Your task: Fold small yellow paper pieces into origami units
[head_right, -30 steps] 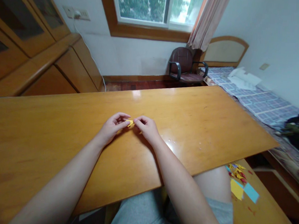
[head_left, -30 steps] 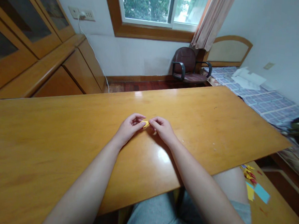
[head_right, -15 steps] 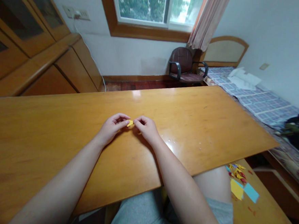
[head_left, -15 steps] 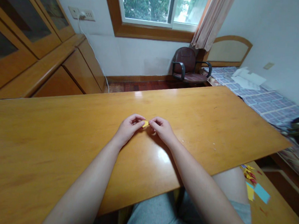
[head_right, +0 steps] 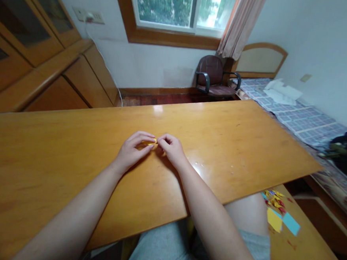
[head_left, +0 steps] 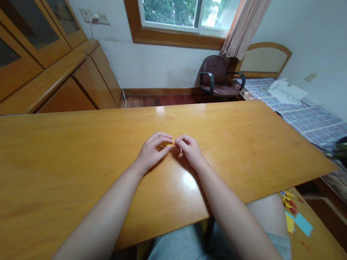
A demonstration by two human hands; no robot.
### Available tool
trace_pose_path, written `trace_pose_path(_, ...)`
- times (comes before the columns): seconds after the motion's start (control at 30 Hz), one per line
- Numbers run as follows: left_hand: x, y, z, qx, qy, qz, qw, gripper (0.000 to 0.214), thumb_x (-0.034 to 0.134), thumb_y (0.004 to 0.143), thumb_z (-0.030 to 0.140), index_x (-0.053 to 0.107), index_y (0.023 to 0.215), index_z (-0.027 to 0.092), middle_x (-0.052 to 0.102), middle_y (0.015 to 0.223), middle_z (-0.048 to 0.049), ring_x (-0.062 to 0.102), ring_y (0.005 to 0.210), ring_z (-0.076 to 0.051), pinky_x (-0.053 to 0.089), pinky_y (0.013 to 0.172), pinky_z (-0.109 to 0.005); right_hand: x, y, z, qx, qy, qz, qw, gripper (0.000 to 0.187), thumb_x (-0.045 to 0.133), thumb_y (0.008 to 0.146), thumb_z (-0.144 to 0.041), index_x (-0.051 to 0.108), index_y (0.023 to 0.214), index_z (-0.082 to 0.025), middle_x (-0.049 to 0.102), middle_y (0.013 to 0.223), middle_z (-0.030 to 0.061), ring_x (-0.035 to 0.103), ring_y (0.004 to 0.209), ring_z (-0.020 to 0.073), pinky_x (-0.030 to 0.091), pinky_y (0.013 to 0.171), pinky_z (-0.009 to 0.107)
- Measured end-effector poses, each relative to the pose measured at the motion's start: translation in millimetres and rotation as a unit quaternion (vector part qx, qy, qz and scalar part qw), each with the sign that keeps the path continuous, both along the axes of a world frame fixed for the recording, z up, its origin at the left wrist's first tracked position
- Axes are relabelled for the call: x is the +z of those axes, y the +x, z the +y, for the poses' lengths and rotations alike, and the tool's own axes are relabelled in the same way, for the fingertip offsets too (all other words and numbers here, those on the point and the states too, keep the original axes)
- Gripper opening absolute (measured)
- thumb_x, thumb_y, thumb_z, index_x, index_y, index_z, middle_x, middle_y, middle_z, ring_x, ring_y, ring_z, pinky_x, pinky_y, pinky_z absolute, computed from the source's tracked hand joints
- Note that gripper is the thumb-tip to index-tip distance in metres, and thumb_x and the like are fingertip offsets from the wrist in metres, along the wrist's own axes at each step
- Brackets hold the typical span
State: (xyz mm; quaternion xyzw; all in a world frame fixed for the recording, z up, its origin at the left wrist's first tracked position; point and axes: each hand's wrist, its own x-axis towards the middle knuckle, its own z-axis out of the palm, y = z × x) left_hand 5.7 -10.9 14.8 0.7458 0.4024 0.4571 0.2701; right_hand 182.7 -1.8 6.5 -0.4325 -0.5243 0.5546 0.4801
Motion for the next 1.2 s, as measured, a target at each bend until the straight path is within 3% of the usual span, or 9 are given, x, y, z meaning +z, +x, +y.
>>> trace_pose_path(0.3, -0.2, -0.6, -0.9, 0.023, -0.06, -0.068, 0.996, 0.015, 0.068, 0.085, 0.035, 0.075, 0.088, 0.022, 0.073, 0.108, -0.0086, 0.067, 0.101, -0.021, 0.053, 0.092, -0.036, -2.2, 0.3, -0.7, 0.007, 0.024, -0.01, 1.0, 0.029, 0.063, 0.082, -0.044, 0.059, 0.068, -0.019, 0.054, 0.058, -0.0044, 0.049, 0.055, 0.0097, 0.041, 0.058, 0.024)
trace_pose_path(0.47, -0.9, -0.6, 1.0, 0.04, -0.105, -0.133, 0.985, 0.022, 0.069, 0.083, 0.041, 0.075, 0.085, 0.019, 0.066, 0.119, -0.0094, 0.066, 0.082, -0.016, 0.058, 0.077, -0.033, -7.6, -0.9, -1.7, -0.003, 0.056, -0.017, 0.998, 0.029, 0.068, 0.081, -0.048, 0.064, 0.089, -0.02, 0.06, 0.07, -0.0027, 0.054, 0.059, 0.0107, 0.044, 0.058, 0.024)
trace_pose_path(0.53, -1.1, -0.8, 2.0, 0.047, -0.102, -0.143, 0.983, 0.023, 0.072, 0.08, 0.042, 0.075, 0.082, 0.019, 0.066, 0.111, -0.0083, 0.066, 0.081, -0.016, 0.058, 0.071, -0.03, -7.9, -0.7, -2.1, -0.006, 0.087, -0.042, 0.995, 0.029, 0.07, 0.08, -0.046, 0.066, 0.094, -0.021, 0.063, 0.079, -0.0005, 0.057, 0.063, 0.0114, 0.046, 0.061, 0.025)
trace_pose_path(0.7, -3.7, -1.5, 3.5, 0.05, -0.119, -0.136, 0.982, 0.023, 0.073, 0.08, 0.042, 0.073, 0.083, 0.019, 0.067, 0.087, -0.0035, 0.062, 0.063, -0.012, 0.052, 0.063, -0.025, -5.7, 0.7, -2.5, -0.029, 0.176, -0.121, 0.976, 0.02, 0.066, 0.085, -0.04, 0.069, 0.083, -0.021, 0.066, 0.083, 0.0022, 0.059, 0.074, 0.0137, 0.046, 0.071, 0.027)
trace_pose_path(0.9, -9.1, -2.3, 4.5, 0.062, -0.19, -0.148, 0.969, 0.03, 0.072, 0.08, 0.046, 0.071, 0.091, 0.017, 0.069, 0.07, -0.0019, 0.064, 0.064, -0.016, 0.052, 0.063, -0.027, -6.8, 0.2, -2.0, -0.04, 0.16, -0.115, 0.98, 0.021, 0.065, 0.086, -0.041, 0.069, 0.084, -0.021, 0.067, 0.083, 0.0022, 0.06, 0.073, 0.0141, 0.046, 0.071, 0.028)
trace_pose_path(1.2, -6.4, -2.5, 2.8, 0.04, -0.161, -0.082, 0.983, 0.021, 0.07, 0.082, 0.04, 0.071, 0.082, 0.019, 0.071, 0.075, -0.0027, 0.066, 0.066, -0.016, 0.051, 0.064, -0.026, -2.2, -0.4, -3.2, -0.024, 0.175, -0.123, 0.977, 0.018, 0.068, 0.084, -0.037, 0.068, 0.078, -0.02, 0.064, 0.078, 0.0012, 0.056, 0.069, 0.0128, 0.043, 0.066, 0.026)
